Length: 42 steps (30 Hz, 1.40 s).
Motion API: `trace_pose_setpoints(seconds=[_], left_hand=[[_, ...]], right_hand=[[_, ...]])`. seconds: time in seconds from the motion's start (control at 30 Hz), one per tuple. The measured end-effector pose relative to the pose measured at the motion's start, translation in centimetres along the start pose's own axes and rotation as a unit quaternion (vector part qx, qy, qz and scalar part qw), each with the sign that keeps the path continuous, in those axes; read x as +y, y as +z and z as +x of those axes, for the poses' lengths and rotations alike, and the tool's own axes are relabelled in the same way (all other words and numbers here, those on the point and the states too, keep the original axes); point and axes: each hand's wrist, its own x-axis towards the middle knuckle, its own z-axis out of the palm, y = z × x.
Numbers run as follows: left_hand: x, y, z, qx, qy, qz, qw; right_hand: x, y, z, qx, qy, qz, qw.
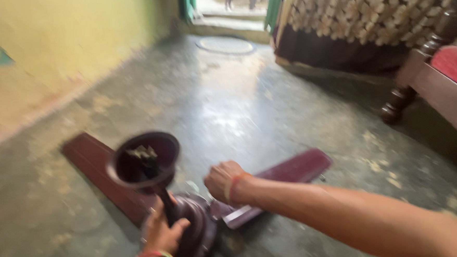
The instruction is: The person uses a screwdriver to remove screws from the blades of a ceiling fan lying on the floor. They detach each blade one by one and place them aside, leaving the central motor housing with one blade still attached by the end of the clip.
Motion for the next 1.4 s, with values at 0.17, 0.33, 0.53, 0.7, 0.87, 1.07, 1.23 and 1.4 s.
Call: trace_pose_setpoints(seconds=[0.17, 0.33, 0.53, 0.7, 0.87, 1.07, 1.23, 1.4], left_hand=[[-1.8, 0.5, 0.8, 0.009, 0.094, -0.011, 0.995], [-2.1, 0.7, 0.8, -0.001, 0.071, -0.019, 0.997], [-0.7, 0.0, 0.1, -0.006, 0.047, -0.028, 0.998], [1.4, -1.2, -0.9, 0.007, 0.020, -0.015, 1.000], [0.1, 0.3, -2.7, 0.163, 0.066, 0.028, 0.984], [-6.5, 10.2, -2.9, 0.304, -0.206, -0.376, 0.851], [-8.3, 16.5, -6.4, 0.101, -0.323, -0.508, 0.792], [-5.0, 16.8, -7.6, 0.068, -0.400, -0.514, 0.756]], right_hand=[[0.8, -0.1, 0.0, 0.078, -0.067, 0.034, 0.994], [0.6, 0.0, 0.2, 0.074, -0.056, 0.029, 0.995], [1.5, 0.1, -1.6, -0.030, 0.024, 0.117, 0.992], [4.2, 8.0, -6.3, 0.012, 0.006, 0.277, 0.961], [6.8, 21.1, -9.3, 0.035, -0.053, 0.377, 0.924], [5.9, 26.3, -6.6, -0.043, -0.095, 0.367, 0.924], [4.2, 19.4, -3.7, 0.139, -0.030, 0.384, 0.912], [2.1, 13.9, 0.2, 0.235, -0.027, 0.355, 0.904]])
